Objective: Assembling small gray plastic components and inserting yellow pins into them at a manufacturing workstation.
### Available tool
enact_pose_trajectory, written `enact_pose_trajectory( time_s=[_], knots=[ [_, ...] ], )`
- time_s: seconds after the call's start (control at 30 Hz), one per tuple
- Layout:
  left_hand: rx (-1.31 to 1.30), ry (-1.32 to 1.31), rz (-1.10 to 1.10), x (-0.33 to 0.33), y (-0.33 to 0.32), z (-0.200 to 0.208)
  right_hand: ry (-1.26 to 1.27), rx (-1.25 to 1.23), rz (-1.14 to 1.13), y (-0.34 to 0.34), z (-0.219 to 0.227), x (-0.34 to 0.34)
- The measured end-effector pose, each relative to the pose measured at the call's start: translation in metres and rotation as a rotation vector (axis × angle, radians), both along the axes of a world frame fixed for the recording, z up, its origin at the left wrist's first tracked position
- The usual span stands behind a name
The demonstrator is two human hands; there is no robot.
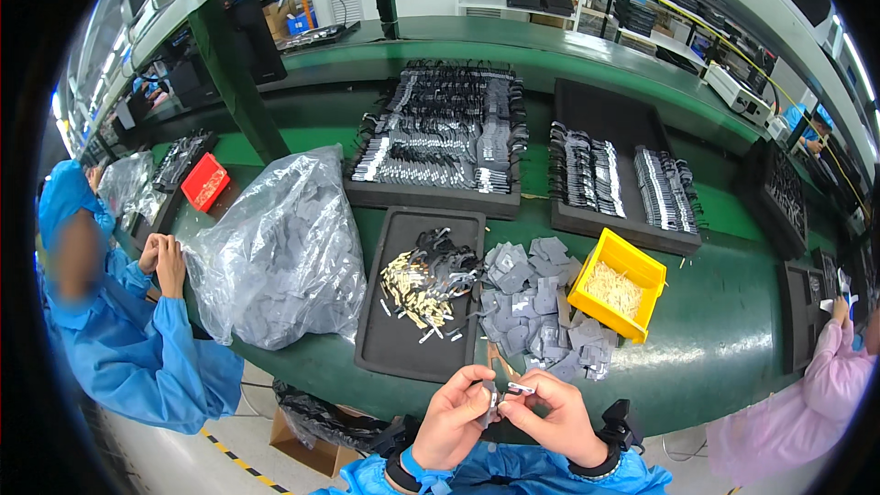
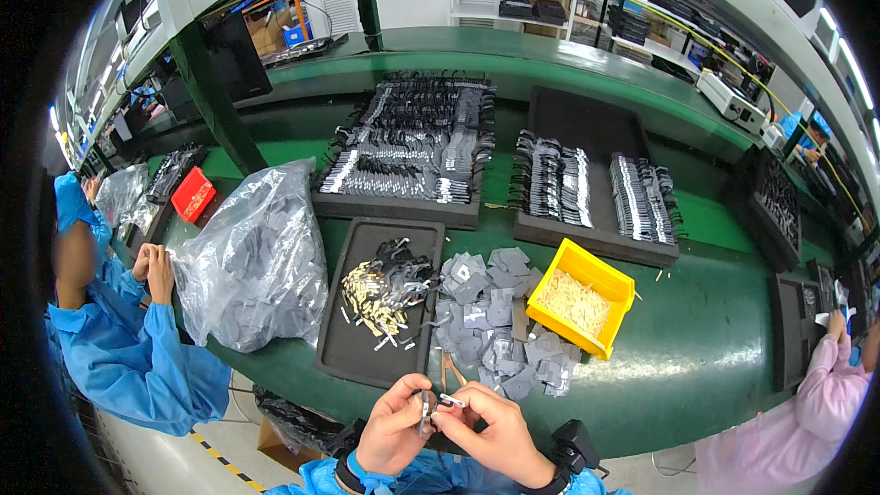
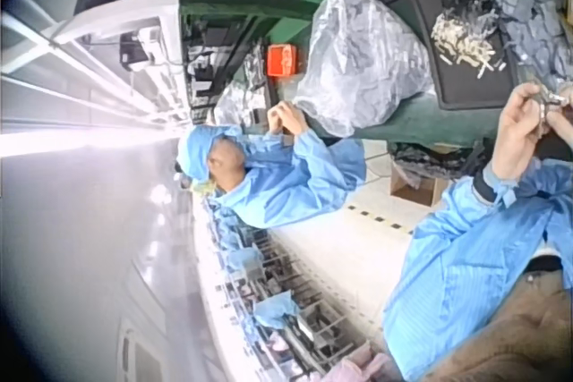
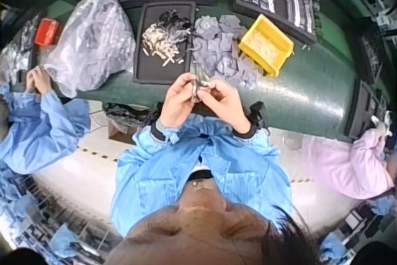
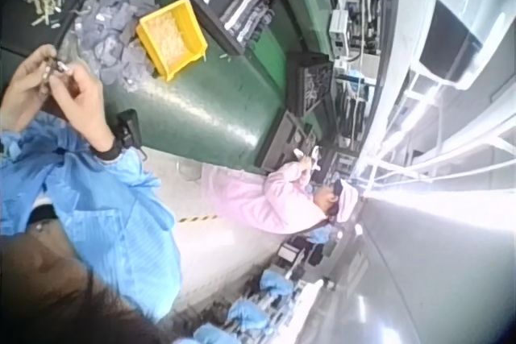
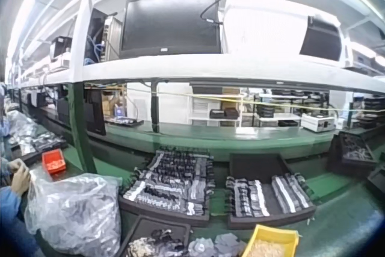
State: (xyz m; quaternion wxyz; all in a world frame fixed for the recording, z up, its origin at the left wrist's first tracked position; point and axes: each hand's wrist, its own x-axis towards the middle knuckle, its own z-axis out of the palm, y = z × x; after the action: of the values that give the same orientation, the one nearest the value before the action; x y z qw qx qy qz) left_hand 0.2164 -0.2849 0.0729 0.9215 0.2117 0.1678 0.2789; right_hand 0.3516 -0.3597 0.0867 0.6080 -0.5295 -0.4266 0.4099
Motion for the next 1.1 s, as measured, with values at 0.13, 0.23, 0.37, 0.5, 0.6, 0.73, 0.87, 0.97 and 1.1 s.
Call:
enact_pose_trajectory(
  time_s=[0.13, 0.23, 0.37, 0.5, 0.6, 0.73, 0.87, 0.97, 1.1],
  knots=[
    [-0.029, -0.006, -0.005, -0.006, 0.003, -0.005, -0.430, 0.001, -0.023, 0.003, 0.013, 0.001],
    [-0.100, -0.029, -0.026, -0.008, 0.003, -0.006, -0.705, 0.015, -0.031, 0.003, 0.024, 0.008],
    [-0.133, -0.152, -0.104, -0.006, 0.008, -0.006, -0.740, -0.014, -0.115, 0.004, 0.026, 0.020],
    [-0.122, -0.110, -0.119, -0.009, 0.008, -0.004, -0.565, 0.124, 0.039, 0.012, 0.037, 0.025],
    [-0.121, -0.099, -0.146, -0.008, 0.006, -0.006, -0.556, 0.163, 0.116, 0.018, 0.039, 0.020],
    [-0.131, -0.017, -0.159, -0.010, 0.005, -0.004, -0.522, 0.145, 0.196, 0.018, 0.037, 0.023],
    [-0.128, -0.096, -0.183, -0.012, 0.006, -0.007, -0.405, 0.152, 0.190, 0.019, 0.042, 0.024],
    [-0.124, -0.052, -0.145, -0.014, 0.004, -0.008, -0.454, 0.144, 0.182, 0.022, 0.043, 0.020],
    [-0.070, 0.119, -0.115, -0.011, 0.004, 0.006, -0.617, 0.197, 0.208, 0.027, 0.037, 0.020]
  ],
)
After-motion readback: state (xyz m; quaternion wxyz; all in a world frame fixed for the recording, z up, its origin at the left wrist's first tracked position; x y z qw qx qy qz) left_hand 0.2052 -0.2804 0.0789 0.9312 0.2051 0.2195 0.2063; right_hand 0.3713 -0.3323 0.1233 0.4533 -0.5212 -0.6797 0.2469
